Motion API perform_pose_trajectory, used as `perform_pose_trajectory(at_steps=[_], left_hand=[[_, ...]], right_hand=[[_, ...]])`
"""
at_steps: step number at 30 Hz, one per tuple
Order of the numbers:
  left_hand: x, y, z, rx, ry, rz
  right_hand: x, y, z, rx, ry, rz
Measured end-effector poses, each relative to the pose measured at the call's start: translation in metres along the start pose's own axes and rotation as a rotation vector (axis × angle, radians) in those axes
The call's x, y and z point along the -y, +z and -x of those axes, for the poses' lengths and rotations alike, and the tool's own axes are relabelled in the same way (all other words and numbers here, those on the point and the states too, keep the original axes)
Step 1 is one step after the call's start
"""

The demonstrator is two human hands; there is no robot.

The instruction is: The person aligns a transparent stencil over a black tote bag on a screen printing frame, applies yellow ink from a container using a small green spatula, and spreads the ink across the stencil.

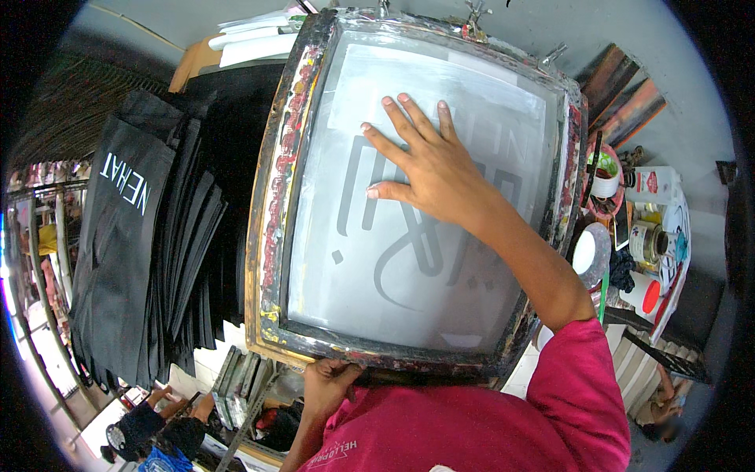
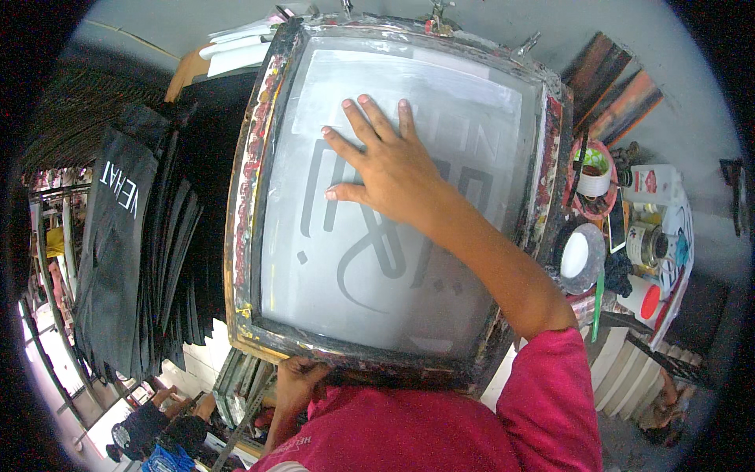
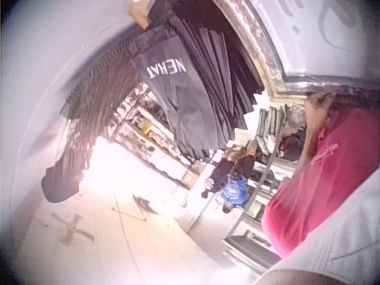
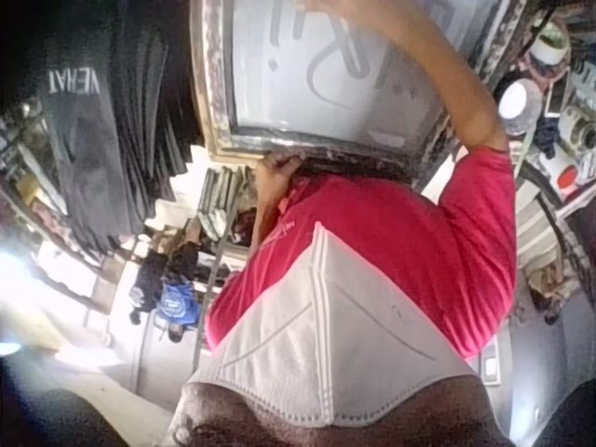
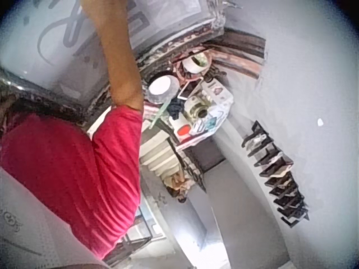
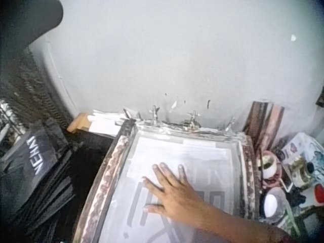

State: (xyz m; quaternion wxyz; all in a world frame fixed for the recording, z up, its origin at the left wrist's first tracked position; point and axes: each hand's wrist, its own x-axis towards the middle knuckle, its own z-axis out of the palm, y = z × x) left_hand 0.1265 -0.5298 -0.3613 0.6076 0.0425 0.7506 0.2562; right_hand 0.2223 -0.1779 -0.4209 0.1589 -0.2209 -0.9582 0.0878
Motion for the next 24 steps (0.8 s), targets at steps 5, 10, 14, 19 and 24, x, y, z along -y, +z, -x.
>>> perform_pose_trajectory(at_steps=[5,10,14,19,24], left_hand=[[-0.001,0.0,0.001,0.019,-0.001,0.047],[0.002,-0.001,-0.002,0.049,-0.002,0.004],[-0.016,-0.005,0.009,0.036,-0.043,-0.064],[-0.034,-0.048,0.023,-0.005,0.031,-0.188],[-0.076,-0.072,0.023,-0.373,0.679,-0.348]], right_hand=[[0.002,-0.004,0.0,0.092,0.032,0.042],[0.003,-0.005,-0.001,0.122,0.053,0.035],[0.004,-0.004,-0.001,0.091,0.042,0.009],[0.002,-0.014,0.002,0.085,0.07,0.005],[0.035,-0.075,0.04,0.042,0.166,-0.109]])
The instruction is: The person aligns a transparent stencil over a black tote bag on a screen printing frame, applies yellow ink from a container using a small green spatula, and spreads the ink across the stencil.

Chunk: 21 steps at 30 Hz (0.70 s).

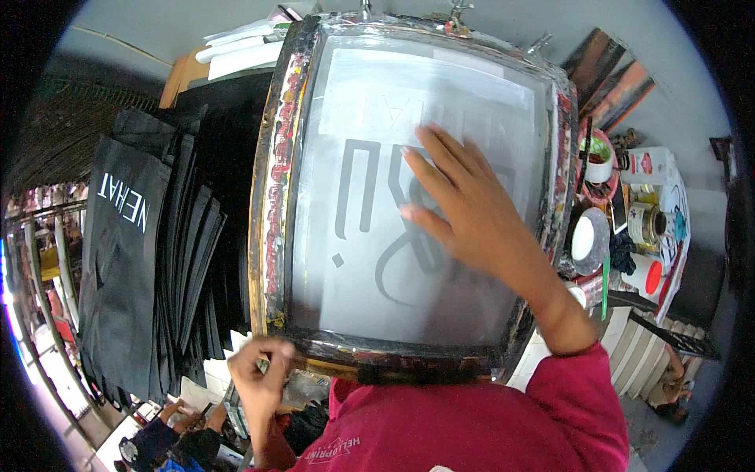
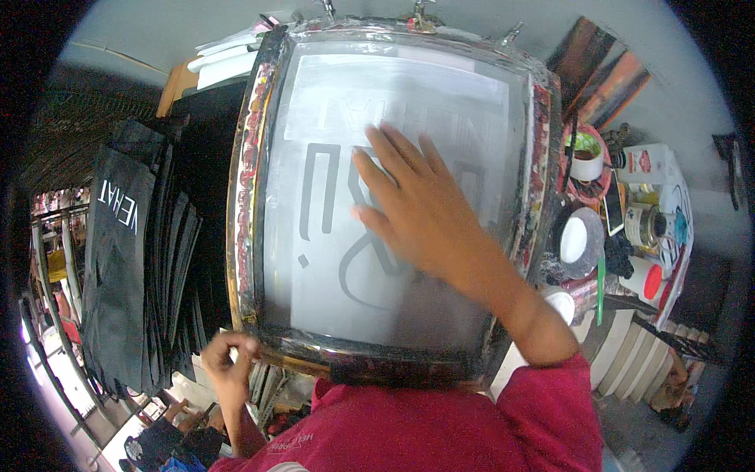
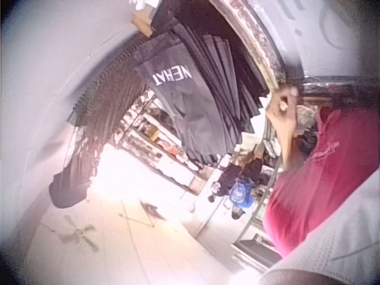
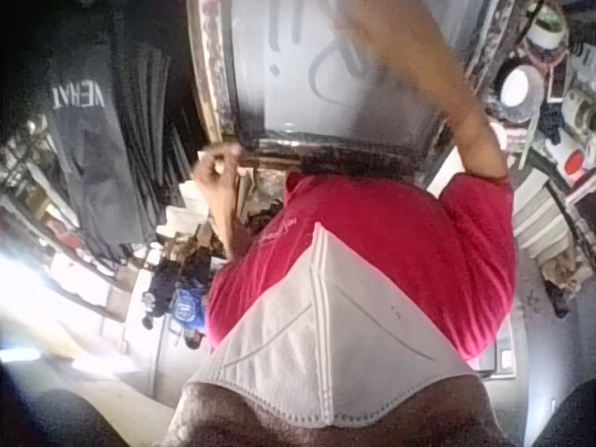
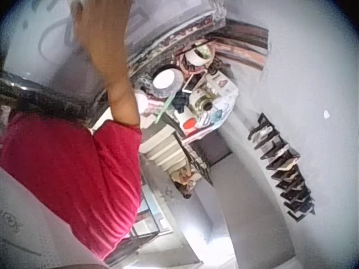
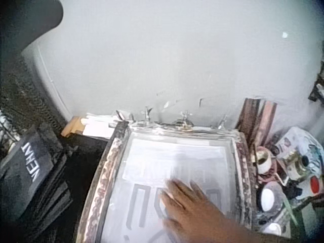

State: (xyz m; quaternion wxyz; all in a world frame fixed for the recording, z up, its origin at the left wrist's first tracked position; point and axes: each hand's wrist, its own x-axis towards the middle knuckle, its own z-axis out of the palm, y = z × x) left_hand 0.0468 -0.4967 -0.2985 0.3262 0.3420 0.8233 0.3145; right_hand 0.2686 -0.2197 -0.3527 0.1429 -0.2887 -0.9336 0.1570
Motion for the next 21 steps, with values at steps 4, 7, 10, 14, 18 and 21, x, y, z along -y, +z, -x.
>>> perform_pose_trajectory(at_steps=[4,7,10,14,18,21], left_hand=[[-0.027,0.01,-0.072,0.066,0.649,-0.338],[-0.064,-0.002,-0.095,0.287,0.868,-0.476],[-0.102,-0.031,-0.11,0.538,0.984,-0.625],[-0.104,-0.051,-0.159,0.537,1.227,-0.816],[-0.097,-0.012,-0.244,0.528,1.386,-0.898],[-0.097,0.008,-0.279,0.588,1.411,-0.913]], right_hand=[[0.045,-0.022,0.084,-0.044,0.246,-0.193],[0.088,-0.015,0.157,-0.159,0.493,-0.328],[0.146,0.007,0.23,-0.302,0.84,-0.355],[0.213,0.055,0.256,-0.454,1.172,-0.244],[0.254,0.083,0.208,-0.513,1.462,-0.414],[0.258,0.114,0.204,-0.344,1.436,-0.251]])
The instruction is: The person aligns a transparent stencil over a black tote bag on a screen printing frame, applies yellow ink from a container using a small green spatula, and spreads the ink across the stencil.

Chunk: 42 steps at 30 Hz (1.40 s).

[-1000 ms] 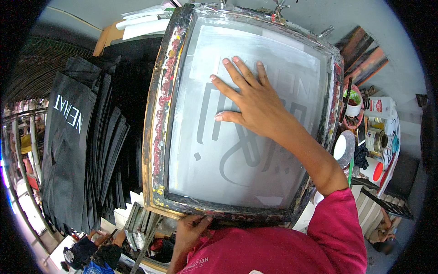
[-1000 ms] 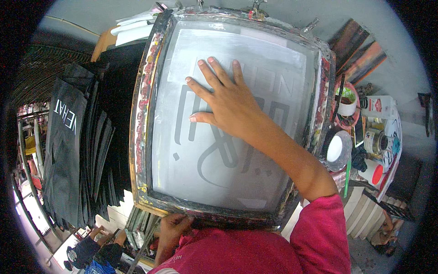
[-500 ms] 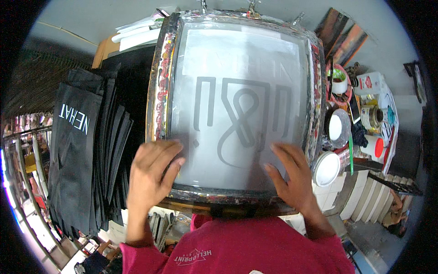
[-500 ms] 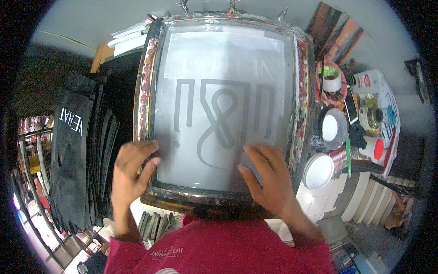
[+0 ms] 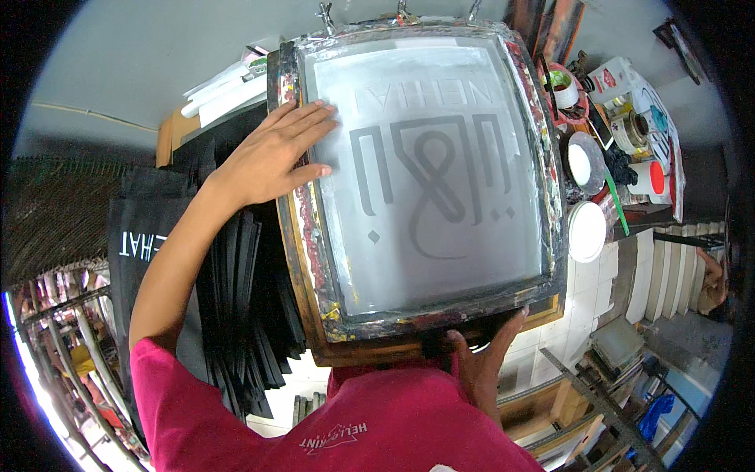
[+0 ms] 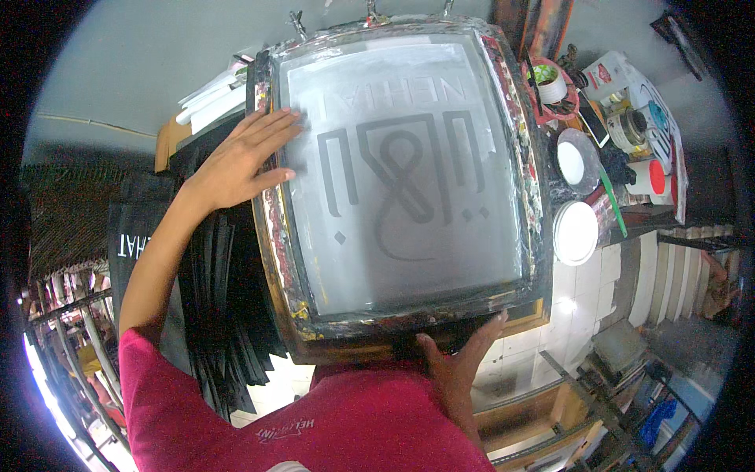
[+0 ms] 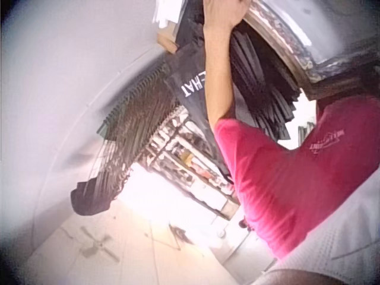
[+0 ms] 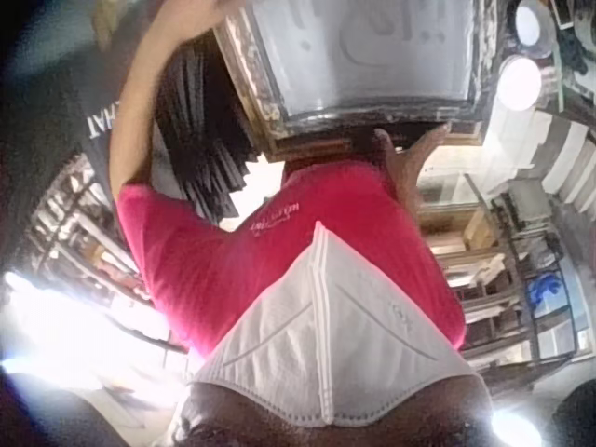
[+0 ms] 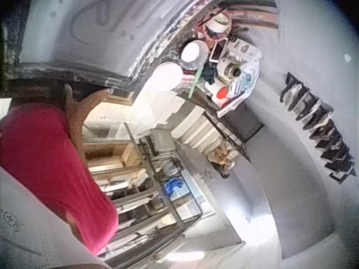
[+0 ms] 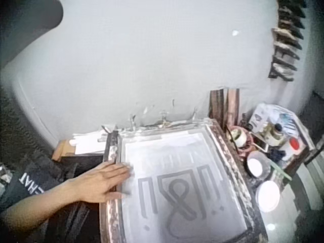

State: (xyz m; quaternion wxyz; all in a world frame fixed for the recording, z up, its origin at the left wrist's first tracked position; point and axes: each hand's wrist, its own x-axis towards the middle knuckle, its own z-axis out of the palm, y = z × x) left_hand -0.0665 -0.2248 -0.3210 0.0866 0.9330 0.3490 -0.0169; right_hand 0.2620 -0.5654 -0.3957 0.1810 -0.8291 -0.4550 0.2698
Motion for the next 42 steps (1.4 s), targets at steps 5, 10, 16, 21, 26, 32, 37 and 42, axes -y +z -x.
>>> perform_pose_trajectory(at_steps=[5,10,16,21,26,32,37,42], left_hand=[[0.035,0.002,-0.013,0.139,0.124,0.019],[0.04,-0.015,-0.018,0.329,0.218,-0.071],[0.055,-0.002,-0.035,0.273,0.349,-0.114],[0.062,0.002,-0.045,0.346,0.364,-0.126],[0.068,0.005,-0.048,0.306,0.405,-0.124],[0.067,0.006,-0.047,0.285,0.409,-0.156],[0.069,0.008,-0.045,0.277,0.41,-0.16],[0.067,0.002,-0.053,0.289,0.444,-0.207]], right_hand=[[0.009,0.012,0.001,0.011,-0.007,0.252],[0.026,0.011,0.015,0.023,-0.082,0.198],[0.014,0.027,0.016,0.109,0.018,0.278],[-0.007,0.04,0.023,0.005,-0.099,0.313],[-0.007,0.041,0.026,0.085,-0.048,0.415],[-0.013,0.042,0.029,0.007,-0.132,0.346],[-0.018,0.04,0.033,-0.01,-0.165,0.375],[-0.007,0.041,0.037,-0.002,-0.089,0.336]])
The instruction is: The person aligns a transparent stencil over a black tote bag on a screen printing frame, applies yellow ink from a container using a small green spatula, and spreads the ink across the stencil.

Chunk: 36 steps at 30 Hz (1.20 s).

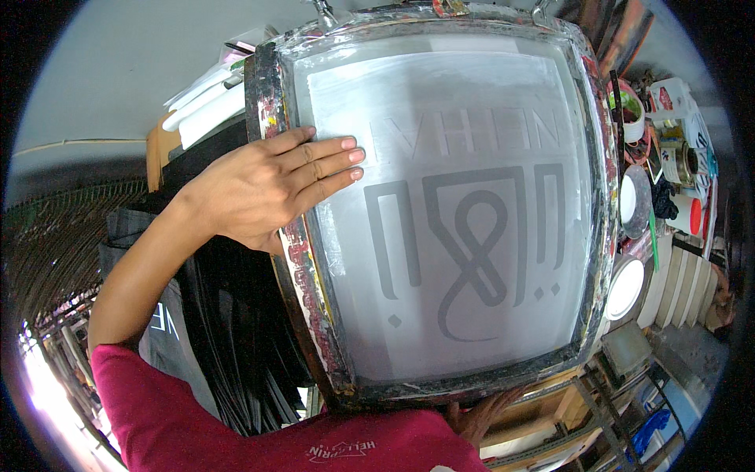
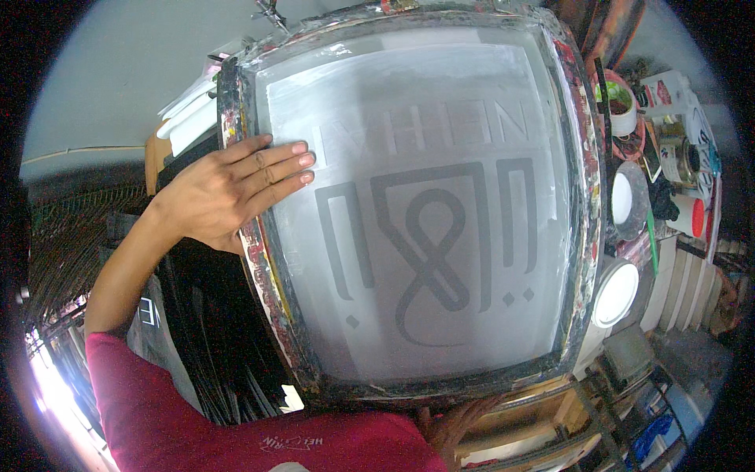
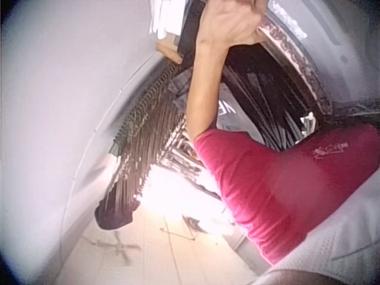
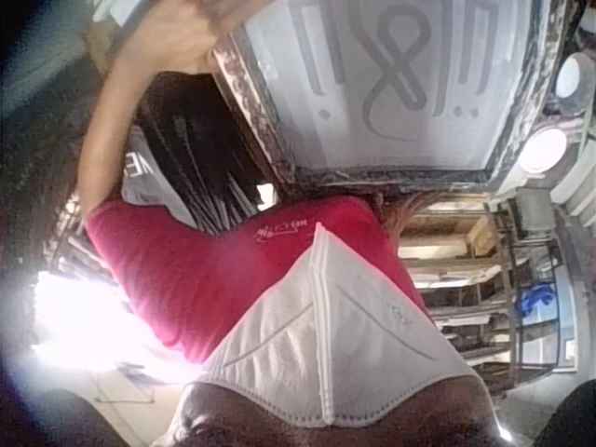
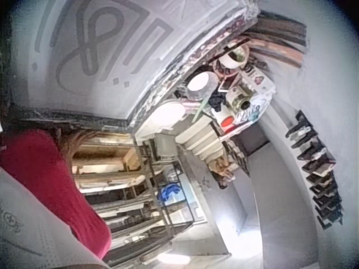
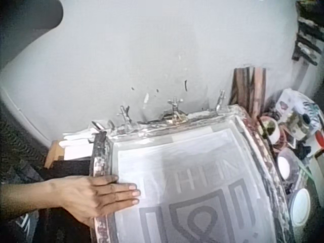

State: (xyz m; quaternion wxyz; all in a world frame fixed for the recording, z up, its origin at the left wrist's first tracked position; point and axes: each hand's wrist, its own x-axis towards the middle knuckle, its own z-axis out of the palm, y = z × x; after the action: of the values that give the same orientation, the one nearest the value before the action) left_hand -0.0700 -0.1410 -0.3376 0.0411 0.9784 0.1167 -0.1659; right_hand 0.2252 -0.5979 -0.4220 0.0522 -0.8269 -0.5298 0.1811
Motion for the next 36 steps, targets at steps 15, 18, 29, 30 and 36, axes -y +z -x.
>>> perform_pose_trajectory(at_steps=[15,18,29,30,36], left_hand=[[0.0,0.003,0.003,-0.04,0.02,-0.007],[0.0,0.004,0.003,-0.032,0.021,-0.02],[0.004,-0.003,-0.004,-0.004,0.04,-0.04],[0.001,0.0,0.001,0.001,0.021,-0.033],[-0.001,0.004,0.005,-0.014,0.002,0.001]], right_hand=[[-0.006,0.001,-0.004,-0.071,-0.147,0.017],[-0.003,0.002,-0.005,-0.05,-0.088,0.0],[0.004,0.004,0.002,-0.044,-0.067,-0.019],[0.002,0.001,-0.003,-0.026,-0.089,-0.016],[0.007,-0.008,-0.01,-0.019,-0.093,-0.039]])
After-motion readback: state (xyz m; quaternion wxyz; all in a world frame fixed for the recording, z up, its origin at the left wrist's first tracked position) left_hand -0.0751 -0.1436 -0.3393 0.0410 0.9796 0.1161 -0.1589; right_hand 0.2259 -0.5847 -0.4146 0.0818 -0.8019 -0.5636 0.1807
